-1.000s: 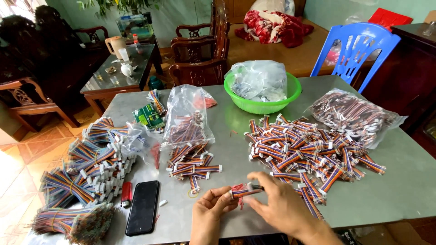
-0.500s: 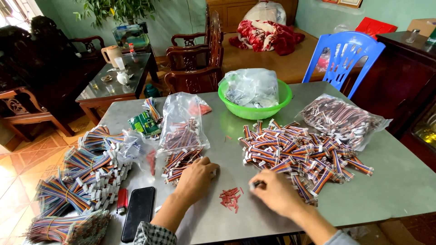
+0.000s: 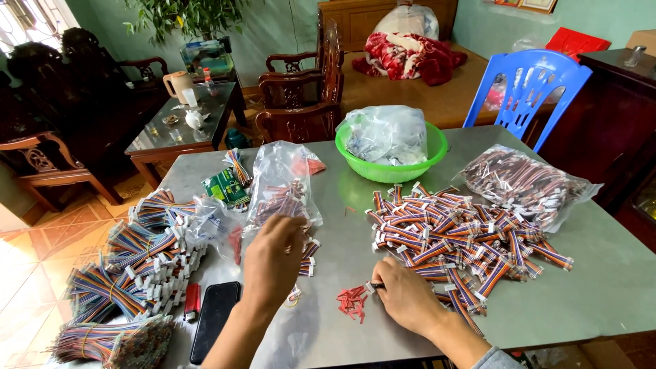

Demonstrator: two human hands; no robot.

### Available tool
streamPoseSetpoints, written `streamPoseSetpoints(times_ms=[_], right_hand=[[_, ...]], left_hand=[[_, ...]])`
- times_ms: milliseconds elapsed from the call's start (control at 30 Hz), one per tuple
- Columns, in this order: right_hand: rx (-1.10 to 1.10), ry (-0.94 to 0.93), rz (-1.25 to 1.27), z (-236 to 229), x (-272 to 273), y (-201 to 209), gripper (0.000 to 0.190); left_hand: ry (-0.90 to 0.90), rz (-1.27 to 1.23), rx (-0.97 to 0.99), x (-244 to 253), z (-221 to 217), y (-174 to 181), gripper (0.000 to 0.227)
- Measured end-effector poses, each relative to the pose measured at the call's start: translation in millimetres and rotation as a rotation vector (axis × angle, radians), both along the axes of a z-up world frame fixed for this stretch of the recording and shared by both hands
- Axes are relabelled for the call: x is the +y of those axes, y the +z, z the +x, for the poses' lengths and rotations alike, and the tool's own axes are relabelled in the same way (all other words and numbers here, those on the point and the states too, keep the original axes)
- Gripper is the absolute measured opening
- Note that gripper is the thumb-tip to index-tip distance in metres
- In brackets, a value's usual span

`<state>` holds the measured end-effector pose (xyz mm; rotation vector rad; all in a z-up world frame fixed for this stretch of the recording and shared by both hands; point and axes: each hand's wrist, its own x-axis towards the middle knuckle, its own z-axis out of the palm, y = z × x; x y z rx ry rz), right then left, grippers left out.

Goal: Sorting and packaging small multi-colored wire harness bundles into plastic bags on a table

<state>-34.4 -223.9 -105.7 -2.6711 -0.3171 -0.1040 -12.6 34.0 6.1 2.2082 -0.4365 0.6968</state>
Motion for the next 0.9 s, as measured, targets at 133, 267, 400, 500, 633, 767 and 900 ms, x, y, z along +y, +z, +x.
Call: streamPoseSetpoints(times_ms=[133,267,400,500,633,767,900], right_hand=[[0.104,-0.141,0.375,-18,7,39,0.015],[0.100,-0.139,0.693,-34,6,52,0.015],[-0.073,0.088,0.696,-48,17,55,0.033],[-0.283,0.204,0.617,-50,28,44,0.037],[-0.356,0.165,0.495,-56,41,45,0.041],[-0.488,0.234,0.338,-56,46,36,0.048],[-0.444,0.249,0.556,-55,50,29,0.033]], left_hand=[[0.158,-0.290,0.096,2,-25,-9,0.012],[0.086,-1.022,0.570,-11,-34,-78,0.017],[-0.062,-1.375,0.651,-31,-44,-127,0.021],[-0.110,-1.385,0.737,-38,-50,-132,0.022],[-0.117,-1.325,0.792,-44,-56,-125,0.024],[-0.187,-1.301,0.841,-45,-54,-133,0.027],[-0.247,-1.425,0.947,-46,-60,-121,0.028]])
